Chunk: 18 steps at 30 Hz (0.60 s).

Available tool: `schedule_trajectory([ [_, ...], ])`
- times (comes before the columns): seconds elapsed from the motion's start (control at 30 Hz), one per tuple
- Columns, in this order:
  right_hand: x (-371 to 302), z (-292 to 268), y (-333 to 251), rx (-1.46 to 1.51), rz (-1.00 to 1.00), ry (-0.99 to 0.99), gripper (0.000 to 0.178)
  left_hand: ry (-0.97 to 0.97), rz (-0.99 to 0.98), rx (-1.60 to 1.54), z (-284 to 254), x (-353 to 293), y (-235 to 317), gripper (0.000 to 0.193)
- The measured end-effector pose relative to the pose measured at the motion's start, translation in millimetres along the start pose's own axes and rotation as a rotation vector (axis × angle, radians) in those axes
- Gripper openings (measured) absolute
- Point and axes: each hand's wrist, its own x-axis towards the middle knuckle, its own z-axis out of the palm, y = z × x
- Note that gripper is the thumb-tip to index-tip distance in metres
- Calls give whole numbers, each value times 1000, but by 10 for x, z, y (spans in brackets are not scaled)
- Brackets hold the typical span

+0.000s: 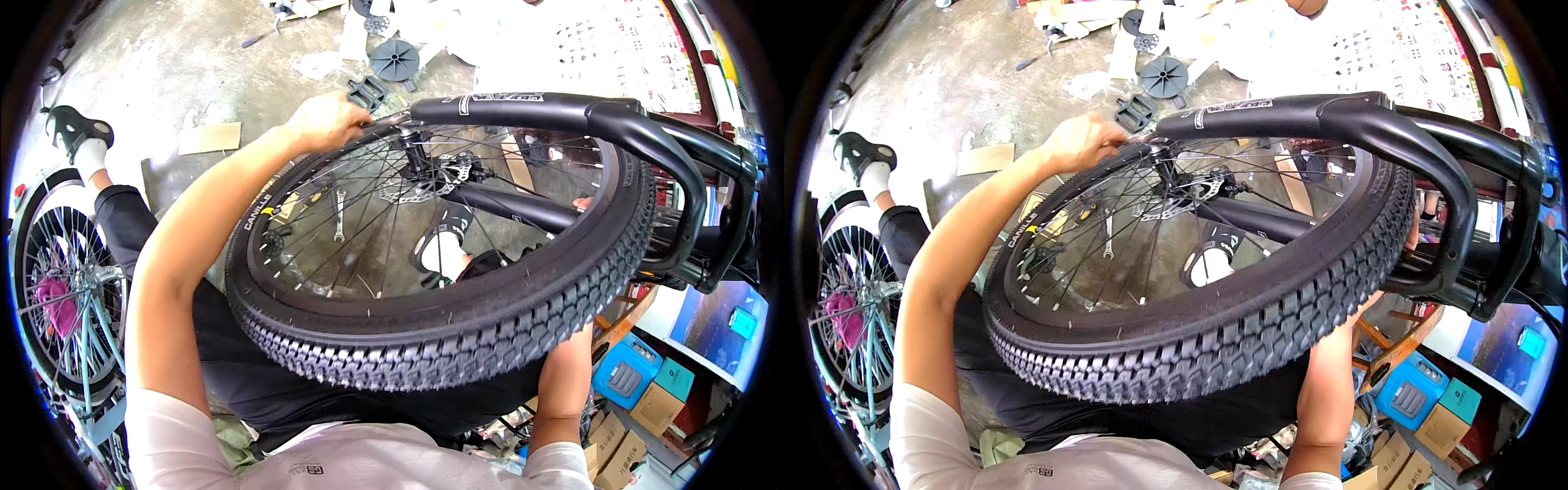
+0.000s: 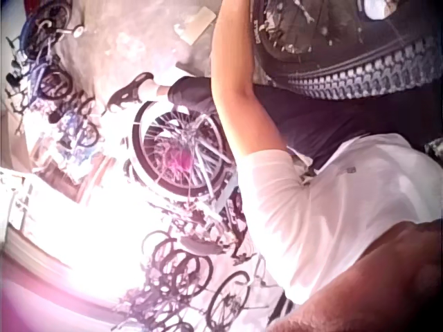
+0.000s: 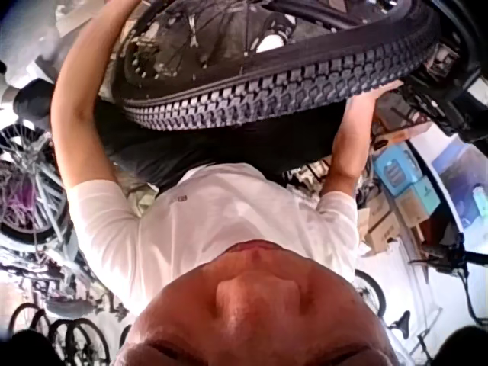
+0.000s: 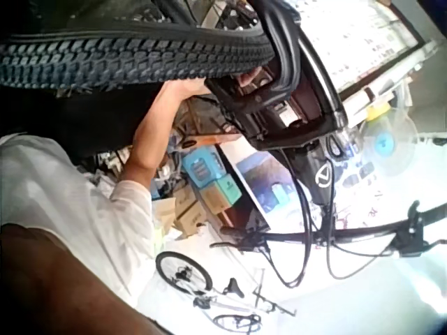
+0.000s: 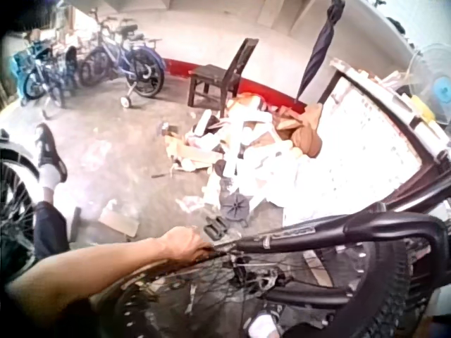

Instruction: The person assembles a bicycle by attaching a pedal to the crank arm using a wrench, inserting the front wheel into the front fork, and tightening the axle bolts with a wrench.

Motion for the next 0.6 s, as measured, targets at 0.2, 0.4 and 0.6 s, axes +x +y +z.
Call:
schedule_trajectory([
  [0.2, -45, -9, -14, -84, -27, 10, 75, 17, 122, -153, 263, 644, -94, 17],
  [0.4, 17, 22, 61, -114, -48, 25, 75, -70, -41, -40, 284, -49, -401, 18],
  [0.6, 137, -55, 49, -107, -15, 57, 75, -90, -246, -81, -232, -444, 12, 21],
])
